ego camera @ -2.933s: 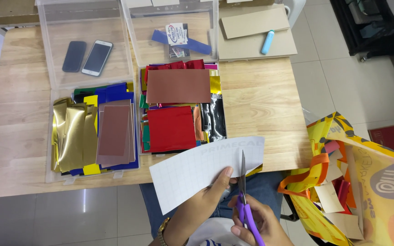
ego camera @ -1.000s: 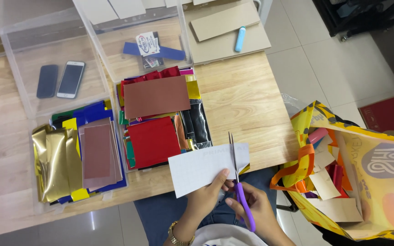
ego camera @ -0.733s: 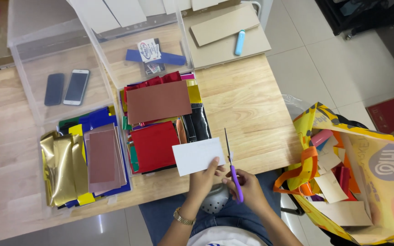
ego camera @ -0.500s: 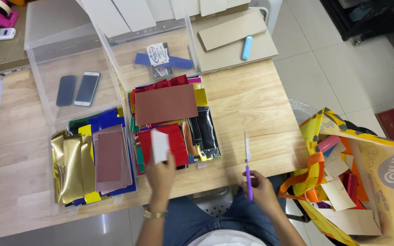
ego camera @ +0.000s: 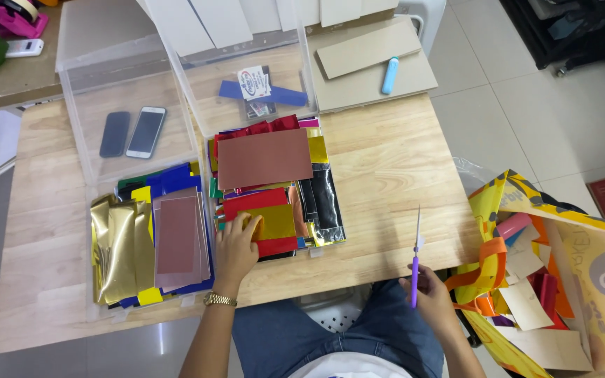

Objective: Sorting, cutting, and organizing various colored foil sheets into a clear plastic storage container on a wooden table.

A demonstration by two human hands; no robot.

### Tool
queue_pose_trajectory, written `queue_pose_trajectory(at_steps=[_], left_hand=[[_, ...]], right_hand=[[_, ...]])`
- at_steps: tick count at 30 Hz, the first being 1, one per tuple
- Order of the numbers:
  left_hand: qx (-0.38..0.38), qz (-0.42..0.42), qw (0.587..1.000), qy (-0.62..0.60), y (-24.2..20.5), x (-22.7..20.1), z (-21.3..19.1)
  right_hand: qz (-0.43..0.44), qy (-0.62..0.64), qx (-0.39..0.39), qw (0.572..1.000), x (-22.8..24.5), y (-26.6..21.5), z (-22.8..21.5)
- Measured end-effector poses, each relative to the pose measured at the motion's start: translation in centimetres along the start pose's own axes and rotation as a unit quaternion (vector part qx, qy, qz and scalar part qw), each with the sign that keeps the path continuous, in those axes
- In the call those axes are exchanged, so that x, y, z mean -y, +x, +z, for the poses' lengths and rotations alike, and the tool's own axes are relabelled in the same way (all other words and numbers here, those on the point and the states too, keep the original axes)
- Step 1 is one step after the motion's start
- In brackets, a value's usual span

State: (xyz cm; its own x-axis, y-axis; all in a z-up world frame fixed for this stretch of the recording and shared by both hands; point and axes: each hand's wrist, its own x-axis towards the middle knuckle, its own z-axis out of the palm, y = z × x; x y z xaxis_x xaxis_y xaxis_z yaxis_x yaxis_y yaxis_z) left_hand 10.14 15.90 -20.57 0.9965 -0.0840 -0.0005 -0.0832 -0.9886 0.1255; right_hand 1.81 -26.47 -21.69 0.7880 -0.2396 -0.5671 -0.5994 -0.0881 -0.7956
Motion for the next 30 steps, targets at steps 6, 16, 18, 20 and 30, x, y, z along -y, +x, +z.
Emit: queue_pose_trajectory(at_steps=[6,16,18,20,30], left_hand=[[-0.047,-0.015,0.997,-0.064,-0.7,-1.7,-1.0],[-0.095,0.196,0.964,-0.154,-3.4,-12.1,1.6],[-0.086,0.258,0.945,-0.181,-4.4,-14.0,2.6],[-0.025,0.27,0.945,-0.184,-5.9,-14.8,3.6],[-0.079,0.177,0.964,-0.18,-11.7,-10.1,11.2]], right_hand=[[-0.082,-0.111,-0.039,0.99,-0.9,3.3,-2.1],[-0.216,-0.401,-0.1,0.884,0.6,4.5,3.4],[-0.22,-0.382,-0.126,0.889,0.8,4.6,4.3],[-0.295,-0.343,-0.151,0.879,2.1,4.2,5.4],[-0.226,-0.144,0.027,0.963,9.3,1.7,-7.6]])
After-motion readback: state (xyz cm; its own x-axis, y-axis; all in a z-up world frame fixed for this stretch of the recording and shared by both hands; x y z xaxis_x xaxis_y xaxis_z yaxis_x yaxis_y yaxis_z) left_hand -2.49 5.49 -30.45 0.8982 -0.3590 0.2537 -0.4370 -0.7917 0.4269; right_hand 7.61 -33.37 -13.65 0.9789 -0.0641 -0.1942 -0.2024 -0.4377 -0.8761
